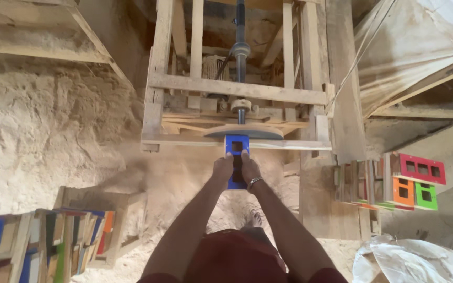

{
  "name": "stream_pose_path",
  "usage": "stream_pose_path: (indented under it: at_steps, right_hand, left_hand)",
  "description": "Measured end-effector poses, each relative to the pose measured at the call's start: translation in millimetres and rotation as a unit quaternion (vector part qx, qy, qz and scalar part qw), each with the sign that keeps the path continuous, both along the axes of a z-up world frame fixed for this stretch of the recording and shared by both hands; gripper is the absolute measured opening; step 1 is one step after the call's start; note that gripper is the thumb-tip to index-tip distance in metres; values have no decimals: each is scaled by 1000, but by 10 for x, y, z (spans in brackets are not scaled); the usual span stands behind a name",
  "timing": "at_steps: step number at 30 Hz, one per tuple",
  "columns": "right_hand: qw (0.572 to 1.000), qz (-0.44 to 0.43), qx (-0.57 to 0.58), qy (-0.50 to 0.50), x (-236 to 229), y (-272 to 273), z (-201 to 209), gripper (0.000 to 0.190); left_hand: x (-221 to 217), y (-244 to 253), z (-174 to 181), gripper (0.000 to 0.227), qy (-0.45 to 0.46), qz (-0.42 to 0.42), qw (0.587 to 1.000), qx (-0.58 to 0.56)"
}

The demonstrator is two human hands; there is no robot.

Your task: The person repeatedly presses the edges of small, colorful plastic frames against a rotating grinding wheel to smooth or shape them. The frames are handled one at a time, rotated to grind different sides, and then placed on a nearby wooden rack.

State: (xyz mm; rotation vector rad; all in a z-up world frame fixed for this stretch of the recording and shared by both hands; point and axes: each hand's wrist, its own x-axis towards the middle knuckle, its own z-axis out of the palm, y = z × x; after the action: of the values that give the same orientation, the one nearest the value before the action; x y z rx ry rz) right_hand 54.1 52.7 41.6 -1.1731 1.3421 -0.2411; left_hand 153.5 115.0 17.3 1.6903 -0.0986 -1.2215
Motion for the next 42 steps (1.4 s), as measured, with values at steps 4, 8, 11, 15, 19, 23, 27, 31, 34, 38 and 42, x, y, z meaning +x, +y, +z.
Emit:
stream_pose_path:
  at_steps: [4,8,11,15,19,23,27,31,34,38,42]
  right_hand:
    - [995,18,-41,89,179,19,-63,90]
    - [995,12,-18,99,2,44,-18,89]
    - [995,2,-1,102,-50,-150,54,89]
    - [987,42,-64,142,-320,-265,-44,92]
    - [984,53,-56,160,-406,-259,-155,95]
    - [972,63,-128,185,-441,-468,-82,93]
    - [985,21,-43,164,-643,-359,-15,91]
    - [993,-8,-32,109,-760,-583,-4,88]
    - [933,176,-235,207,-962,-706,-135,84]
    - [983,23,-97,152,-1223,-834,-278,84]
    - [981,24,-124,144,-1302,-1024,-114,73]
  left_hand:
    - [122,-53,-84,53,-52,2,997,60]
    - [-76,-61,-124,53,-100,-27,992,76]
    - [-151,-237,-40,51,-112,-15,991,68]
    - [-433,-308,73,48,-88,0,993,78]
    - [-459,-259,186,48,-66,3,996,61]
    - [-478,-473,243,44,-104,-19,991,85]
    - [-688,-418,261,46,-77,-26,992,95]
    - [-781,-637,397,47,-81,-37,991,102]
    - [-948,-714,385,48,-42,-38,994,95]
    - [-1203,-869,170,50,-45,-33,993,103]
    - [-1318,-1157,4,58,-67,-64,994,63]
